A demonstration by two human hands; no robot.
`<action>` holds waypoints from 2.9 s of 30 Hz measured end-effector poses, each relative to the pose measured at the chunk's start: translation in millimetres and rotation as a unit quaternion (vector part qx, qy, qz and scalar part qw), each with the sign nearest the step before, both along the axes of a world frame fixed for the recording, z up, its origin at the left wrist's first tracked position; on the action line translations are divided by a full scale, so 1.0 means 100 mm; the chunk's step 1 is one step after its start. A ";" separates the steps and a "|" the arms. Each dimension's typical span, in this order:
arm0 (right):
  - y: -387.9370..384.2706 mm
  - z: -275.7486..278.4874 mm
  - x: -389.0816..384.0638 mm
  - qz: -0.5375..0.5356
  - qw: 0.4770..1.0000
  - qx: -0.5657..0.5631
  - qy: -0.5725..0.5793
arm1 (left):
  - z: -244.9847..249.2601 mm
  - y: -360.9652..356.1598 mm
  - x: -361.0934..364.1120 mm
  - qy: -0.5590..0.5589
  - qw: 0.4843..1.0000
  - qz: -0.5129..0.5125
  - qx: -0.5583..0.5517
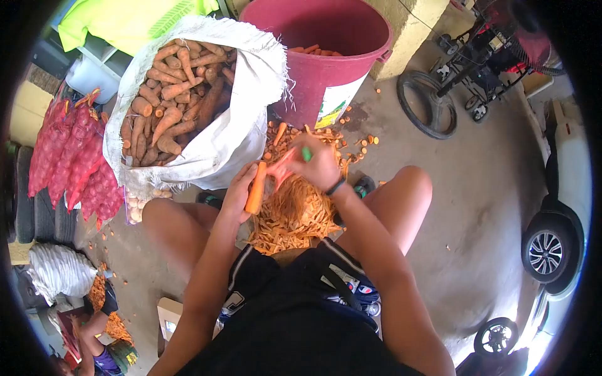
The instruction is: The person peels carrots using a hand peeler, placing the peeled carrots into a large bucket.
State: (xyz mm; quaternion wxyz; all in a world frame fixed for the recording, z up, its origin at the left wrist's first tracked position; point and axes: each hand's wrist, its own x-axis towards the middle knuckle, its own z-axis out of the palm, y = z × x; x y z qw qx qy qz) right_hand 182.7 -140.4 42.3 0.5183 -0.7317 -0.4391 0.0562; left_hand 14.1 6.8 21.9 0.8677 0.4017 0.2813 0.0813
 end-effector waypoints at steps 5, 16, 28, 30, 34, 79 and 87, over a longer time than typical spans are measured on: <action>0.02 -0.01 -0.21 0.062 0.997 -0.007 -0.051 | 0.08 -0.08 -0.04 0.022 1.000 0.007 0.005; 0.04 0.08 -0.27 0.125 0.992 0.008 -0.028 | 0.06 -0.06 -0.01 -0.005 0.999 0.036 0.003; 0.01 0.06 -0.27 0.123 0.990 0.030 -0.066 | 0.16 -0.11 0.02 0.037 0.998 0.042 -0.025; -0.01 -0.03 0.00 0.031 0.998 -0.022 -0.052 | 0.07 -0.08 -0.08 0.037 0.999 -0.004 0.009; -0.05 0.04 0.33 -0.115 0.988 -0.099 0.019 | 0.04 -0.09 -0.08 0.019 1.000 -0.019 0.014; -0.02 -0.03 -0.48 0.077 0.972 -0.221 -0.007 | 0.07 0.02 -0.17 0.032 0.901 -0.127 0.414; -0.08 -1.13 0.07 0.129 0.821 -0.555 0.029 | 0.28 0.00 -0.18 0.058 0.917 -0.219 0.328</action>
